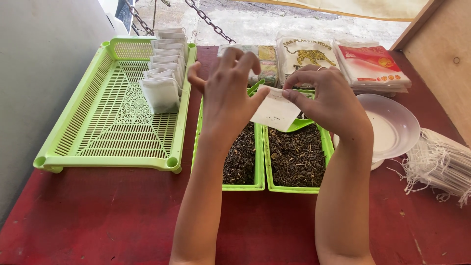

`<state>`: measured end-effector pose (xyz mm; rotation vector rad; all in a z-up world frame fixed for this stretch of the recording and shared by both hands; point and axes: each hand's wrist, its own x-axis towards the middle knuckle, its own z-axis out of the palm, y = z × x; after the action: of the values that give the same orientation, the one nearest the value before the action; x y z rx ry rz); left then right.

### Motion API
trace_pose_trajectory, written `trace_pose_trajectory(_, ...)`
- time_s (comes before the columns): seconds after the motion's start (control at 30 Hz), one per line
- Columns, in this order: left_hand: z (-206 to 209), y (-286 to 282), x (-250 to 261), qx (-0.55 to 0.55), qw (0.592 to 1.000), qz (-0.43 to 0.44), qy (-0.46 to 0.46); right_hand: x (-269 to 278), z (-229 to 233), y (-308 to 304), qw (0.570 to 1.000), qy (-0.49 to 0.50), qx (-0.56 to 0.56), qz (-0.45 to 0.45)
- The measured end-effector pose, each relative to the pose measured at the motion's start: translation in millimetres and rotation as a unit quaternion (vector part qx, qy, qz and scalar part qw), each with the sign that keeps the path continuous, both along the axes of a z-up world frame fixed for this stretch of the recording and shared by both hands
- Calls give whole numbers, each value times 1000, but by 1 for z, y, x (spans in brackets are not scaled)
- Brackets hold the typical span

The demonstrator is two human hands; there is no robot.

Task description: Filling and weighing tea bags with loose tea leaves

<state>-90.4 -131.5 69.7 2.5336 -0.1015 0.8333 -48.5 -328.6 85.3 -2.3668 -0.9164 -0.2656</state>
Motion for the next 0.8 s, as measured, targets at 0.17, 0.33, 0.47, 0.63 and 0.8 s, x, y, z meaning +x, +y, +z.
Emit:
trace_pose_trajectory(0.17,8,-4,-10,-13,1000,-3,11,6,-5,-5,1000,-16,-1,-23)
trace_pose_trajectory(0.33,8,-11,-8,22,997,-5,78,3,0,-5,999,10,1,-45)
trace_pose_trajectory(0.47,3,-16,-2,31,996,-17,81,5,-3,-6,999,3,-2,-41)
trace_pose_trajectory(0.63,0,-23,1,30,995,-31,91,4,-1,-3,1000,3,5,-11)
trace_pose_trajectory(0.8,-3,-25,2,13,996,-57,74,-3,6,4,999,39,2,-4)
